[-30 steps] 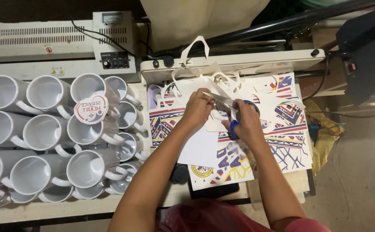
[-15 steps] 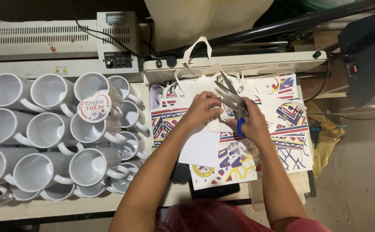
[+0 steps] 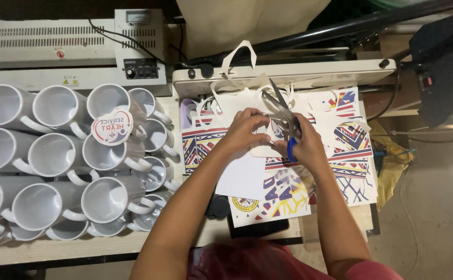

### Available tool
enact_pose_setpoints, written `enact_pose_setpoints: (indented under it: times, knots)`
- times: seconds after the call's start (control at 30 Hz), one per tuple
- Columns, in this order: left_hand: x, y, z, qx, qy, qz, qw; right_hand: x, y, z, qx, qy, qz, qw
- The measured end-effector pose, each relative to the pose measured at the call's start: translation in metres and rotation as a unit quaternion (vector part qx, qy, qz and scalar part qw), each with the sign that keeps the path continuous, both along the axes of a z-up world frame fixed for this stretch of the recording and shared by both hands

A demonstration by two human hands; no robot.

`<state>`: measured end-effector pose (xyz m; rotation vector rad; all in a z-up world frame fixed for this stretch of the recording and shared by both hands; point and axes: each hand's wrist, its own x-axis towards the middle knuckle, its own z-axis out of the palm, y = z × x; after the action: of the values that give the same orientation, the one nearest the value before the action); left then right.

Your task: Cutting out circular printed mug designs from a paper sheet using scissors.

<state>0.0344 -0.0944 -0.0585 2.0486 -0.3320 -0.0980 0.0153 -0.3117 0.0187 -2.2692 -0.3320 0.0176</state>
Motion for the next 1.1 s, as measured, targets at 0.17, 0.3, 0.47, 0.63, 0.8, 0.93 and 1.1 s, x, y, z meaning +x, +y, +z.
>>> enact_pose_setpoints:
  times: [0.17,0.3,0.47,0.63,0.8,0.93,1.1]
  knots:
    - [0.000,-0.004,0.004,-0.022,0.006,0.009,1.000,0.001,0.003,0.002,0.023,0.028,-0.005,0.999]
    - [-0.001,-0.004,-0.003,-0.002,-0.007,0.022,1.000,0.003,0.005,0.004,0.028,0.015,0.006,0.999]
    - [-0.002,-0.004,-0.004,-0.001,-0.022,0.029,0.999,0.006,-0.010,-0.019,0.069,0.053,-0.021,0.996]
    - [-0.012,-0.001,0.014,0.010,-0.019,0.032,0.999,0.008,-0.027,-0.011,0.126,0.075,-0.082,0.986]
    - [-0.030,0.007,0.034,0.023,-0.081,0.060,0.995,0.007,-0.029,0.041,0.249,-0.013,-0.072,0.966]
    - [-0.050,0.023,0.061,-0.044,-0.004,0.108,0.993,0.005,-0.005,0.046,0.256,-0.067,-0.020,0.964]
    - [-0.080,0.065,0.123,-0.560,0.252,0.061,0.787,-0.018,0.069,0.029,0.090,-0.200,0.263,0.940]
